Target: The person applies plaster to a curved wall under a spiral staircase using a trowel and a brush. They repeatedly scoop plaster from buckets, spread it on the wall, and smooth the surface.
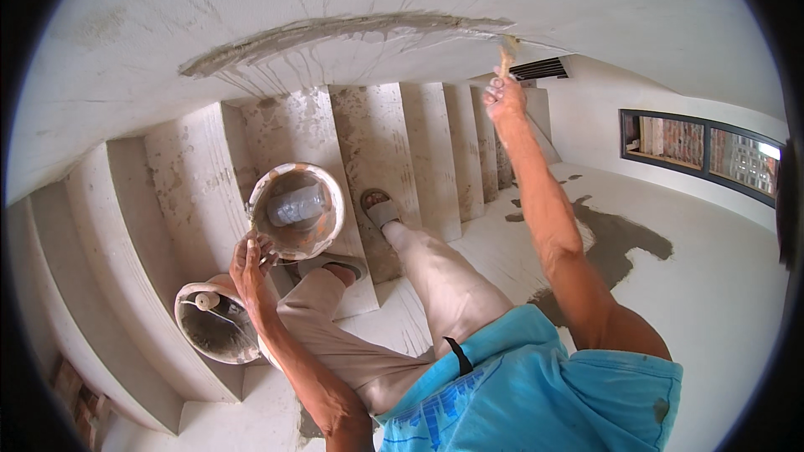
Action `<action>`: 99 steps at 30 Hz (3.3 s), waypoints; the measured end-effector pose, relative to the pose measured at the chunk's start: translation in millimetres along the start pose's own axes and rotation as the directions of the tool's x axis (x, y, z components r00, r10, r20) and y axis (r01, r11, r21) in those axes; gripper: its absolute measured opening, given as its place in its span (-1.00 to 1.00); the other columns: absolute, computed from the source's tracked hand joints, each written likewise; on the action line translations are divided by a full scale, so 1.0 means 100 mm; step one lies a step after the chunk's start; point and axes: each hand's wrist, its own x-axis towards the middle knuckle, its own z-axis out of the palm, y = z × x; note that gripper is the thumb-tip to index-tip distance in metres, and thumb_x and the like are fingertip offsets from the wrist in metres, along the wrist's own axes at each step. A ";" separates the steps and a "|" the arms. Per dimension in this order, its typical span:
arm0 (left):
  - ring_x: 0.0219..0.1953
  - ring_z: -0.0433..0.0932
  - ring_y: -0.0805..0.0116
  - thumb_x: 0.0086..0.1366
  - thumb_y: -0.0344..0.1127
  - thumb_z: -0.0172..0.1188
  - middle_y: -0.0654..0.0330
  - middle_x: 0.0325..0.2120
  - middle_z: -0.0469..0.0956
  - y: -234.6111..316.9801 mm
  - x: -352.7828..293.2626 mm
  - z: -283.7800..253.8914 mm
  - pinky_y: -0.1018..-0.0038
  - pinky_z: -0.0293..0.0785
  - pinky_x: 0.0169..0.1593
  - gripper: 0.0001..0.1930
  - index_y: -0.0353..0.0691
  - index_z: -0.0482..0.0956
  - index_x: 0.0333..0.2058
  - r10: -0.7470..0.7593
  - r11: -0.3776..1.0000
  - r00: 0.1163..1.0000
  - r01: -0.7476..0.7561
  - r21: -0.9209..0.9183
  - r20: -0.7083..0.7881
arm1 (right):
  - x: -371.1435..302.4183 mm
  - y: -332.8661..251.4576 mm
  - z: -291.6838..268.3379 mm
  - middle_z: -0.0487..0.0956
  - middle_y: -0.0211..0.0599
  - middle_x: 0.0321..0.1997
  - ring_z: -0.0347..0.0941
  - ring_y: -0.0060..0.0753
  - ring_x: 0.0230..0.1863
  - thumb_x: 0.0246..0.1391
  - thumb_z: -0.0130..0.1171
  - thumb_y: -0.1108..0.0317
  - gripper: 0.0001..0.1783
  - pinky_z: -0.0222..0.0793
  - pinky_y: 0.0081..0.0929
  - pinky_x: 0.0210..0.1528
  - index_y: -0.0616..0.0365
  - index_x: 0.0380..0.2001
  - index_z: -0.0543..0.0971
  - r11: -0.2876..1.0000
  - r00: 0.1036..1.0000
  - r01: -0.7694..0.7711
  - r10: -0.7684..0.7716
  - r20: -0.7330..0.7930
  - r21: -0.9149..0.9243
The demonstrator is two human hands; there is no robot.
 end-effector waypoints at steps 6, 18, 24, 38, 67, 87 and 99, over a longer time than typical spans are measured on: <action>-0.14 0.55 0.33 0.37 -0.10 0.09 0.07 -0.17 0.56 -0.05 0.09 0.00 0.42 0.53 -0.11 -0.55 -0.35 0.47 0.05 -0.021 1.000 0.999 0.020 0.021 0.026 | -0.94 0.22 0.32 0.22 -0.58 -0.67 0.02 -0.67 -0.72 0.22 -0.08 0.38 -0.72 -0.04 -0.59 -0.68 0.16 -0.06 0.50 0.986 0.969 -0.034 0.072 0.234 -0.165; -0.16 0.56 0.31 0.37 -0.11 0.09 0.06 -0.17 0.56 -0.01 0.10 0.00 0.43 0.54 -0.13 -0.56 -0.36 0.47 0.05 -0.016 1.000 1.000 0.016 0.013 0.015 | -0.54 0.12 0.26 0.22 -0.58 -0.66 0.03 -0.67 -0.71 0.22 -0.07 0.37 -0.74 -0.01 -0.56 -0.66 0.15 -0.06 0.46 0.998 0.994 -0.033 0.037 0.106 -0.044; -0.15 0.57 0.31 0.37 -0.12 0.09 0.06 -0.17 0.56 0.04 0.02 -0.01 0.44 0.53 -0.13 -0.57 -0.37 0.48 0.04 -0.021 1.000 0.999 0.020 -0.018 -0.028 | -1.13 0.48 0.31 0.20 -0.62 -0.66 0.01 -0.71 -0.72 0.23 -0.06 0.34 -0.75 0.00 -0.57 -0.65 0.18 -0.10 0.51 0.959 0.951 -0.108 0.177 0.255 -0.263; -0.10 0.55 0.28 0.36 -0.09 0.10 0.04 -0.15 0.55 0.00 -0.02 -0.08 0.40 0.50 -0.07 -0.53 -0.39 0.46 0.05 -0.046 0.998 0.998 0.044 -0.052 -0.041 | -1.30 0.63 0.69 0.16 -0.62 -0.68 -0.01 -0.70 -0.71 0.31 -0.12 0.29 -0.67 -0.01 -0.59 -0.65 0.22 0.04 0.42 0.932 0.898 -0.205 0.301 0.322 -0.297; -0.08 0.55 0.25 0.37 -0.10 0.07 0.00 -0.12 0.55 -0.03 -0.26 -0.23 0.36 0.48 0.01 -0.52 -0.43 0.44 0.05 -0.035 0.989 0.988 0.014 -0.145 -0.148 | -1.75 3.15 0.85 0.59 -0.03 -0.29 0.61 -0.05 -0.27 0.05 0.02 0.50 -0.78 0.55 -0.16 -0.27 0.32 -0.20 0.48 -0.337 0.191 0.941 0.444 0.876 -0.034; -0.13 0.56 0.33 0.37 -0.16 0.11 0.06 -0.14 0.57 -0.07 -0.23 -0.28 0.42 0.51 -0.08 -0.58 -0.37 0.45 0.05 -0.048 0.979 0.987 0.017 -0.202 -0.153 | -1.56 2.53 0.08 0.40 -0.40 -0.61 0.26 -0.56 -0.67 -0.02 -0.06 0.50 -0.67 0.26 -0.43 -0.66 0.24 -0.16 0.55 0.521 0.739 0.005 0.574 0.354 -0.853; -0.11 0.56 0.30 0.36 -0.10 0.11 0.03 -0.14 0.56 0.02 -0.10 -0.19 0.41 0.49 -0.09 -0.52 -0.40 0.45 0.06 -0.030 0.992 0.994 0.017 -0.127 -0.105 | -0.65 0.62 -0.23 0.26 -0.59 -0.61 0.07 -0.66 -0.68 0.21 -0.12 0.38 -0.73 0.06 -0.56 -0.59 0.17 -0.10 0.49 0.906 0.967 -0.195 0.241 0.082 -0.375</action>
